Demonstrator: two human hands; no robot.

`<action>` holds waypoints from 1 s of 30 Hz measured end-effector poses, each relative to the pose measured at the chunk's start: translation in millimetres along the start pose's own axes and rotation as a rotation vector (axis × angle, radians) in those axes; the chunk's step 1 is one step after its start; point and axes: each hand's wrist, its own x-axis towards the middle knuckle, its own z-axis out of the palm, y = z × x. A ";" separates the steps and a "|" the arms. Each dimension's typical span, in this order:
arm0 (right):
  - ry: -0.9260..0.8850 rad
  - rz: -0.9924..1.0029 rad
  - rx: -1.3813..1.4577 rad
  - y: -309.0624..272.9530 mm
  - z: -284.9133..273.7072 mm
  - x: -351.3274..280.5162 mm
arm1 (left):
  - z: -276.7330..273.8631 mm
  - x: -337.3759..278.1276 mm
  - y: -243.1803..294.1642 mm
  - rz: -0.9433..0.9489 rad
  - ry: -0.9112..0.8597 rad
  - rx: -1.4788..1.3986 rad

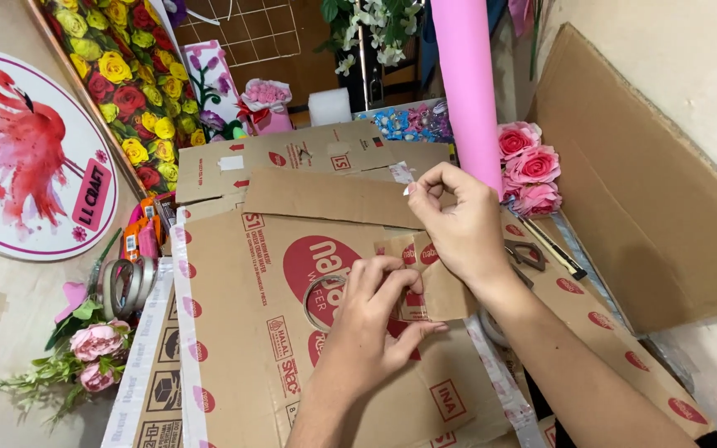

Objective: The person rolls a strip of cardboard into a cylindrical shape and secures it with clear adhesive tape. They then flatten the cylinder and use scissors to cut the cardboard strip.

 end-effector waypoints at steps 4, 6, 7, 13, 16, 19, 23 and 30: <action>-0.050 0.003 -0.003 11.3 2.6 2.7 | 2.9 -0.9 -2.9 0.024 -0.018 -0.047; -0.001 0.053 0.019 21.6 3.8 5.2 | 6.8 -3.7 -3.3 0.059 -0.006 -0.070; 0.002 0.055 0.018 19.1 2.7 3.8 | 4.7 -2.6 -1.7 0.060 -0.010 -0.072; -0.014 0.049 -0.048 16.8 -0.3 -2.5 | 6.3 -2.2 0.6 0.028 0.126 -0.160; 0.017 0.087 -0.037 23.5 1.0 -2.2 | 13.6 -5.9 -1.8 0.195 0.247 -0.033; 0.063 0.133 -0.073 24.8 -1.3 -1.8 | 19.0 -7.3 -4.8 0.168 0.278 -0.031; -0.043 0.150 0.008 19.9 -2.7 -6.4 | 7.3 -4.2 -2.9 0.154 0.114 -0.002; -0.156 0.107 -0.080 -1.2 -6.5 -3.8 | 20.8 -5.0 -7.3 0.118 0.002 0.033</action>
